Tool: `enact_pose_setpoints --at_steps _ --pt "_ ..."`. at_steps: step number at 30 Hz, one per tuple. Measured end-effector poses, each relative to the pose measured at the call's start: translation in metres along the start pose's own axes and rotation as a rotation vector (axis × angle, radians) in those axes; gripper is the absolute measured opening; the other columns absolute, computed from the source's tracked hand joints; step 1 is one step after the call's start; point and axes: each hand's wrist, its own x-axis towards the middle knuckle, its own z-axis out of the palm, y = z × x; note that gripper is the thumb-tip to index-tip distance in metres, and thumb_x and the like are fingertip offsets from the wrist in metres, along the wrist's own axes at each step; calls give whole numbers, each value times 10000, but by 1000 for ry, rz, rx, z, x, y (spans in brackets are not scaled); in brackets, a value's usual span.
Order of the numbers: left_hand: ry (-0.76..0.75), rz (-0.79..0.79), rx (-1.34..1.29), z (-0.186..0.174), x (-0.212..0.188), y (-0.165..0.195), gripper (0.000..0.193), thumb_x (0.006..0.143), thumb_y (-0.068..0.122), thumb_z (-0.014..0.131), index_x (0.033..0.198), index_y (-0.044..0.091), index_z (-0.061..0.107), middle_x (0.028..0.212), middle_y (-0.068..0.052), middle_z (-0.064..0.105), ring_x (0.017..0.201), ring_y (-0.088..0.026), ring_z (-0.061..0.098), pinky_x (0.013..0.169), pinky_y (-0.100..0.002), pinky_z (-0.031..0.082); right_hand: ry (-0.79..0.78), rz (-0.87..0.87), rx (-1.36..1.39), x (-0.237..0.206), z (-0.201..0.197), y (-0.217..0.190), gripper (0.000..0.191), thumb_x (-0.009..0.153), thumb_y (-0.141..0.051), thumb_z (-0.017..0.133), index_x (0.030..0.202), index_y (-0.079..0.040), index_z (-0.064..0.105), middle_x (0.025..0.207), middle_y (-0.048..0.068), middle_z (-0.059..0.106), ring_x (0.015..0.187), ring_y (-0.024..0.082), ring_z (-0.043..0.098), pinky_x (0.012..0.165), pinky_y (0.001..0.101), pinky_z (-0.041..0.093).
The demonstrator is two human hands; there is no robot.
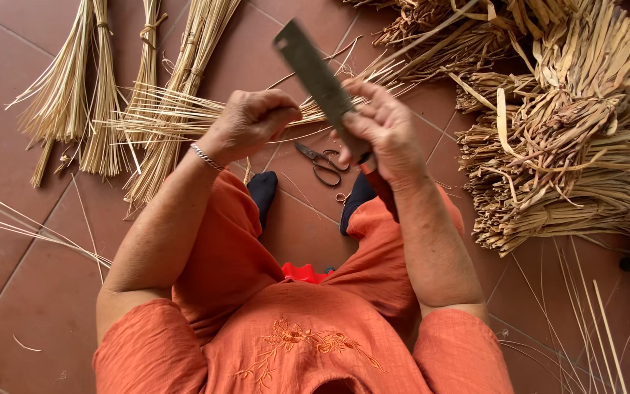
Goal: The person sits on a tiled floor and uses a large knife to split dried plant stalks into thinner strips. They hold each stalk with one hand and draw the knife along its length to separate it, repeating the process with multiple stalks from a nearby bundle.
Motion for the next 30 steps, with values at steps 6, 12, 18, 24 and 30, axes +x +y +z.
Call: enact_pose_setpoints --at_steps 6,12,18,24,30 --pt "-5 141 -19 8 1 2 149 1033 151 701 1140 63 755 873 -2 756 719 -42 656 589 -237 549 -39 11 -6 3 11 15 279 1009 -4 647 1264 65 558 1024 196 728 731 182 742 541 299 653" --pt "-114 -71 -63 -11 -7 -1 166 1034 168 677 1129 63 765 793 -13 728 640 -52 626 549 -243 530 91 -120 79 0 -29 -7 218 1043 -18 658 1240 37 582 934 180 740 649 199 716 536 311 625" --pt "-86 39 -56 -4 -9 0 153 1045 153 697 1149 69 771 845 -12 743 688 -47 643 587 -237 532 67 -115 21 -3 -20 -5 264 1026 -20 643 1277 20 574 905 169 744 614 174 715 497 280 614" --pt "-64 49 -42 5 -6 11 202 988 173 722 1175 111 764 867 8 761 637 -37 631 530 -232 535 -5 36 -31 1 15 21 262 981 4 631 1222 69 554 1010 161 748 793 197 782 546 305 661" --pt "-78 55 -41 1 -9 8 149 1003 170 725 1119 93 777 818 0 737 633 -43 627 542 -231 518 -3 -95 -26 -1 -5 13 206 1034 -24 655 1207 56 578 950 181 737 673 193 721 527 316 647"
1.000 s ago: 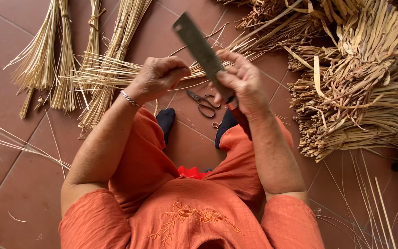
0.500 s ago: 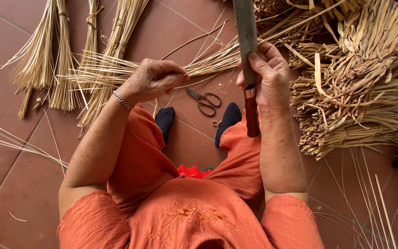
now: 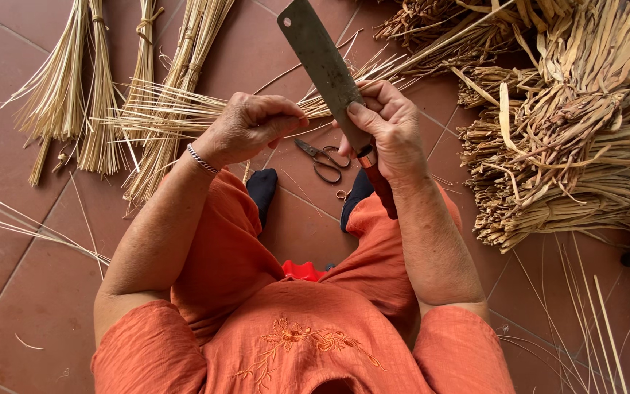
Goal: The person sits on a tiled floor and uses a large knife to split dried plant stalks into thinner strips. They hold each stalk with one hand and draw the knife along its length to separate it, repeating the process with multiple stalks from a nearby bundle.
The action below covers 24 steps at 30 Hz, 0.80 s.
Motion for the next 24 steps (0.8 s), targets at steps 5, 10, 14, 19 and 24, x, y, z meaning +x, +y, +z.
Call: enact_pose_setpoints --at_steps 5,10,14,19,24 --pt "-11 -50 18 -6 -6 -2 151 1002 166 718 1113 88 786 724 -4 696 614 -41 607 526 -230 491 34 -8 19 -4 -6 -2 179 1035 -41 651 1180 32 578 931 185 740 622 197 719 494 293 613" --pt "-26 -35 47 -11 -10 -1 140 993 150 731 1103 83 788 721 2 698 615 -32 600 526 -218 487 25 -76 62 -1 -13 -6 171 1030 -28 655 1168 30 572 934 184 741 636 211 727 500 325 629" --pt "-11 -53 85 -18 -15 -2 138 989 129 726 1101 81 790 740 5 715 609 -23 588 531 -209 486 101 -101 83 -4 -27 -13 171 1038 -24 669 1179 29 588 945 197 748 632 221 722 501 307 606" --pt "-5 -139 71 -28 -26 -6 150 976 118 735 1109 87 797 717 0 698 613 -23 574 534 -207 488 139 -165 76 -6 -41 -20 143 1053 -4 685 1164 30 601 956 214 747 656 238 720 530 329 614" --pt "-7 -76 105 -38 -34 -14 134 957 106 749 1080 71 789 749 13 705 626 -28 588 563 -203 502 201 -197 83 -16 -56 -27 177 1030 -20 687 1185 28 618 932 194 746 642 221 720 525 318 610"
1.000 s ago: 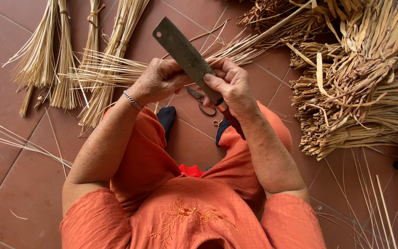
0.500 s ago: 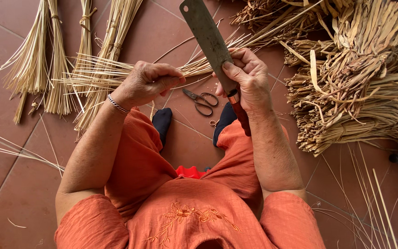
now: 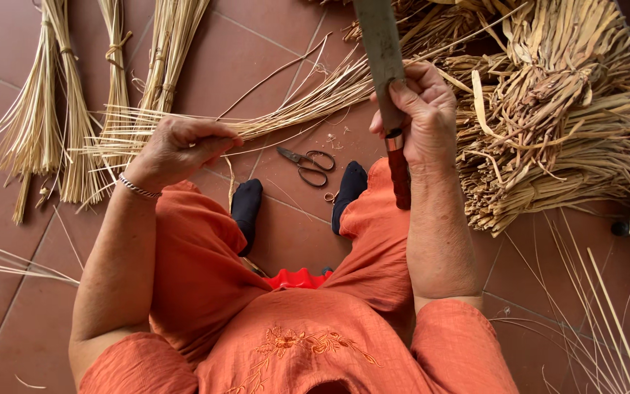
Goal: The person sits on a tiled floor and uses a large knife to split dried plant stalks into thinner strips. They hold each stalk with one hand and draw the knife along its length to separate it, repeating the process with multiple stalks from a nearby bundle.
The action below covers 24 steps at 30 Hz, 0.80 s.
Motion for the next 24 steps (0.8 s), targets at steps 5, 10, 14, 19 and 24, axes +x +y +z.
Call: enact_pose_setpoints --at_steps 5,10,14,19,24 --pt "30 -72 33 -12 -17 -7 137 936 81 764 1068 79 798 735 20 669 619 -47 542 548 -220 463 110 -26 -7 -2 -22 -10 178 1020 -37 706 1165 4 612 917 197 755 632 224 721 506 315 603" --pt "-5 -127 -27 -18 -23 -19 150 941 69 737 1075 105 795 724 53 641 613 -34 519 530 -212 458 129 -68 -14 -8 -46 -12 167 1038 -49 698 1182 5 635 933 182 747 652 225 724 514 320 596" --pt "43 -167 -9 -24 -27 -26 144 955 76 738 1084 95 798 672 32 610 588 -38 493 504 -228 406 201 -122 2 -9 -71 -18 133 1043 -45 693 1165 -15 648 930 180 751 650 228 724 497 323 583" --pt "87 -199 65 -23 -23 -24 127 980 84 718 1084 86 792 683 22 653 586 -38 537 507 -236 445 418 -191 114 -9 -89 -27 129 1071 -21 679 1196 -10 647 969 185 752 691 237 725 535 345 592" --pt "157 -77 180 -4 4 -15 122 1012 87 723 1114 60 784 696 -9 664 608 -52 588 530 -244 470 254 -96 48 -11 -46 -18 176 1090 -89 653 1241 -4 620 910 153 734 637 201 700 485 305 567"
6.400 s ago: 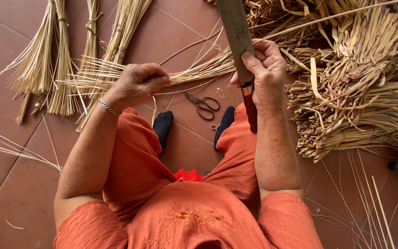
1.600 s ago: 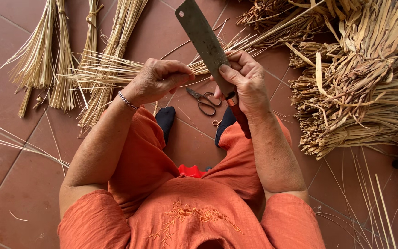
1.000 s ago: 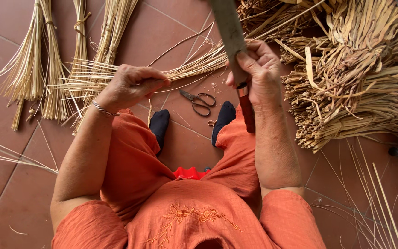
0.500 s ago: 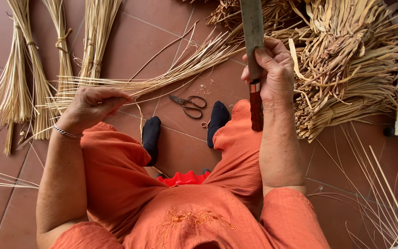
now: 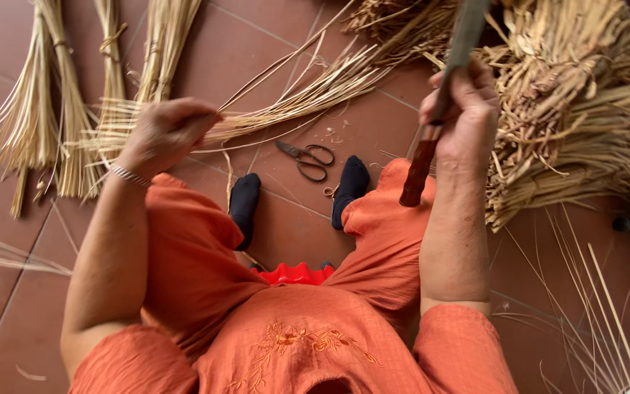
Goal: The person sits on a tiled floor and uses a large knife to split dried plant stalks into thinner strips. They hold each stalk with one hand and draw the knife along its length to separate it, repeating the process with multiple stalks from a nearby bundle.
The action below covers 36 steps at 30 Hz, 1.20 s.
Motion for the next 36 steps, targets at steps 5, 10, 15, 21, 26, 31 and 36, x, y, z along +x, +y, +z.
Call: enact_pose_setpoints --at_steps 5,10,15,21,26,31,36 --pt "9 89 -247 36 27 25 136 1018 92 719 1134 61 783 794 -3 716 648 -42 598 536 -228 492 -388 365 -76 -18 72 31 361 1016 -66 662 1359 3 575 880 134 737 606 151 692 496 262 594" --pt "-55 198 -232 55 38 45 168 1017 131 707 1163 68 763 796 11 730 637 -40 636 551 -229 520 -371 465 -98 -19 91 42 226 1024 -32 651 1244 9 629 917 134 749 650 174 716 533 281 610" --pt "-183 -83 -333 28 34 31 253 1095 231 576 1163 81 768 657 10 651 563 -44 581 474 -235 453 -189 209 -45 4 40 18 100 1108 -33 649 1200 -35 689 920 139 743 626 179 692 503 296 572" --pt "-284 -75 -380 2 16 7 245 1070 201 604 1147 46 778 679 5 634 591 -32 587 516 -213 476 -135 47 71 24 -13 2 82 1161 -15 613 1211 -14 679 913 163 734 634 209 695 512 307 567" --pt "-194 -13 -405 21 17 12 161 1021 127 679 1143 46 745 814 24 727 641 -24 640 541 -200 531 -266 127 78 11 17 9 266 1143 -66 599 1404 -15 607 918 137 730 614 181 683 488 289 565" --pt "-95 102 -431 43 30 30 149 1042 122 689 1157 48 749 795 2 717 662 -32 640 548 -196 536 -398 371 -228 -20 85 31 412 1054 -19 598 1453 30 509 924 145 727 604 149 680 480 245 575" --pt "-124 102 -462 57 36 39 96 1051 111 677 1052 38 739 764 0 722 603 -35 646 482 -208 523 -490 393 -261 -28 116 53 297 1032 11 598 1311 83 525 1019 185 738 685 157 713 520 244 613"
